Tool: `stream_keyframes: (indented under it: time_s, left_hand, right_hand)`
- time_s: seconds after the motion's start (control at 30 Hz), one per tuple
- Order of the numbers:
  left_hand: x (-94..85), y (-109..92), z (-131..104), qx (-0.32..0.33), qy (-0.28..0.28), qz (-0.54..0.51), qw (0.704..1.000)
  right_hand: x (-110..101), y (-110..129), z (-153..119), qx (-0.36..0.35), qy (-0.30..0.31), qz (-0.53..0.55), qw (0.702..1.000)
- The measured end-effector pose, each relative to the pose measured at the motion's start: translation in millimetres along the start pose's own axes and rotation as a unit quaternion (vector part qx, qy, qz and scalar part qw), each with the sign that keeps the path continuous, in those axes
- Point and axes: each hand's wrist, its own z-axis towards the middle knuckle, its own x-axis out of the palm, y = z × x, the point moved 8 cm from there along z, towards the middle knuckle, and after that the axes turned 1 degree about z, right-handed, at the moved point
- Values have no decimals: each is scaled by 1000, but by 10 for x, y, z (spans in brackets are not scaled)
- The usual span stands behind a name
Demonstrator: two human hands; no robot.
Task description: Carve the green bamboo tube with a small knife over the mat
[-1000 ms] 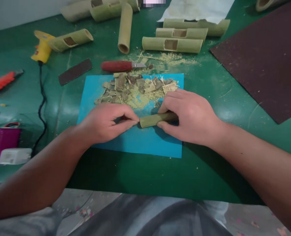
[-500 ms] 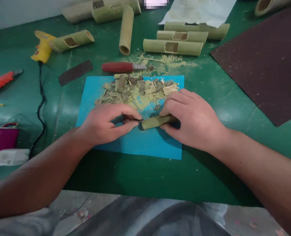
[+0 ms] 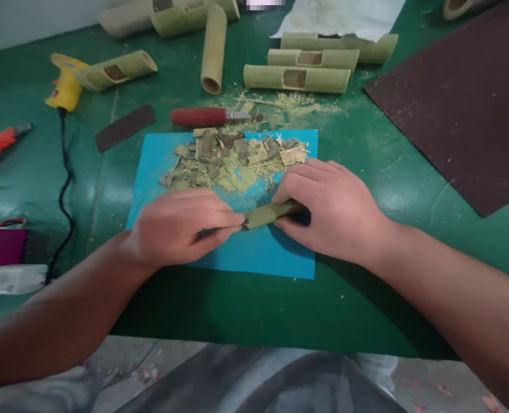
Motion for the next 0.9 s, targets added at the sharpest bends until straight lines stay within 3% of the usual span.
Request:
stream_keyframes:
  time_s: [0.2, 0.43, 0.77, 0.9]
  left_hand:
    - [-4, -59, 32, -24, -22, 26, 999]
    - [14, -11, 15, -28, 31, -2, 999]
    - [-33, 29, 50, -44, 35, -29, 998]
    - [-79, 43, 39, -42, 6, -47, 998]
  right_hand:
    - [1, -14, 19, 6, 0, 8, 1000]
    - [-2, -30, 16, 8, 1, 10, 1000]
    - [1, -22, 11, 13, 3, 7, 1000]
    - [0, -23, -4, 13, 7, 8, 1000]
